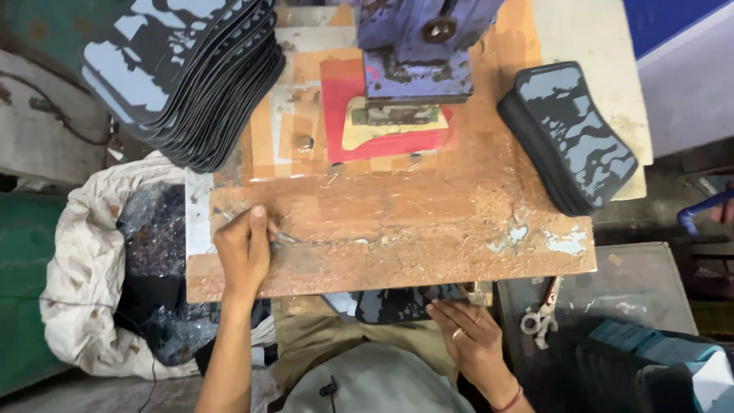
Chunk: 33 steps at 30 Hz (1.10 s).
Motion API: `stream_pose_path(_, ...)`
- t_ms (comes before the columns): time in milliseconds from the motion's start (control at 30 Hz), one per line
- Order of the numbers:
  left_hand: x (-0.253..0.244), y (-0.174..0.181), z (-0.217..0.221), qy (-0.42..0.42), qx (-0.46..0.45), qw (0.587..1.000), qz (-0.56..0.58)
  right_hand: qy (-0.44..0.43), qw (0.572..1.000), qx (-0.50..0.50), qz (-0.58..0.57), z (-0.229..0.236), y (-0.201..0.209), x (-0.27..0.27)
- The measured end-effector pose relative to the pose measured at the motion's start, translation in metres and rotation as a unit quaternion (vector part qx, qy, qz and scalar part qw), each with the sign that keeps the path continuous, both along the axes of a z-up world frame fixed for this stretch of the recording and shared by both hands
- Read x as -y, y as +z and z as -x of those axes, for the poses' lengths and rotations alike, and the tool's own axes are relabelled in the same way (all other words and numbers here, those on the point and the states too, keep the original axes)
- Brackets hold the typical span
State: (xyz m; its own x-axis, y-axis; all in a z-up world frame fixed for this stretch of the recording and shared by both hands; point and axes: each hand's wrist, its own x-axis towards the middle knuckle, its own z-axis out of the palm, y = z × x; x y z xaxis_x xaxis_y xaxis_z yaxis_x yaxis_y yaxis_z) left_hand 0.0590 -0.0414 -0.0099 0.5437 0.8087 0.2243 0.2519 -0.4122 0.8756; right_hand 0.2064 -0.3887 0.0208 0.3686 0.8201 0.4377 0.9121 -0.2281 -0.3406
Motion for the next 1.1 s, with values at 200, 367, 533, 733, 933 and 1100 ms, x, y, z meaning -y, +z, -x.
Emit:
stream_pose_path(200, 0.001, -0.002, -0.002, 0.025, 0.005, 1.000, 0.009, -0.009, 1.000, -0.024, 0.000, -0.001, -0.021, 0.003)
stream_pose_path(367, 0.003, -0.004, 0.000, 0.031, 0.012, 0.999, 0.019, -0.012, 0.987, -0.151, 0.046, -0.014, -0.030, 0.013)
stream_pose_path(533, 0.000, -0.008, -0.003, 0.039, 0.013, 0.999, 0.016, 0.074, 0.962, -0.258, 0.053, -0.036, -0.015, 0.014)
stream_pose_path(733, -0.001, -0.007, -0.003, 0.046, 0.007, 0.999, 0.011, -0.016, 0.965, -0.233, 0.116, -0.041, -0.082, 0.006)
stream_pose_path(933, 0.002, -0.008, -0.003, 0.058, -0.007, 0.998, 0.033, -0.160, 0.986, 0.043, -0.018, -0.011, -0.070, -0.019)
stream_pose_path(1100, -0.002, -0.017, -0.002, 0.045, -0.013, 0.999, 0.022, -0.198, 0.976, 0.018, -0.087, -0.021, -0.056, 0.020)
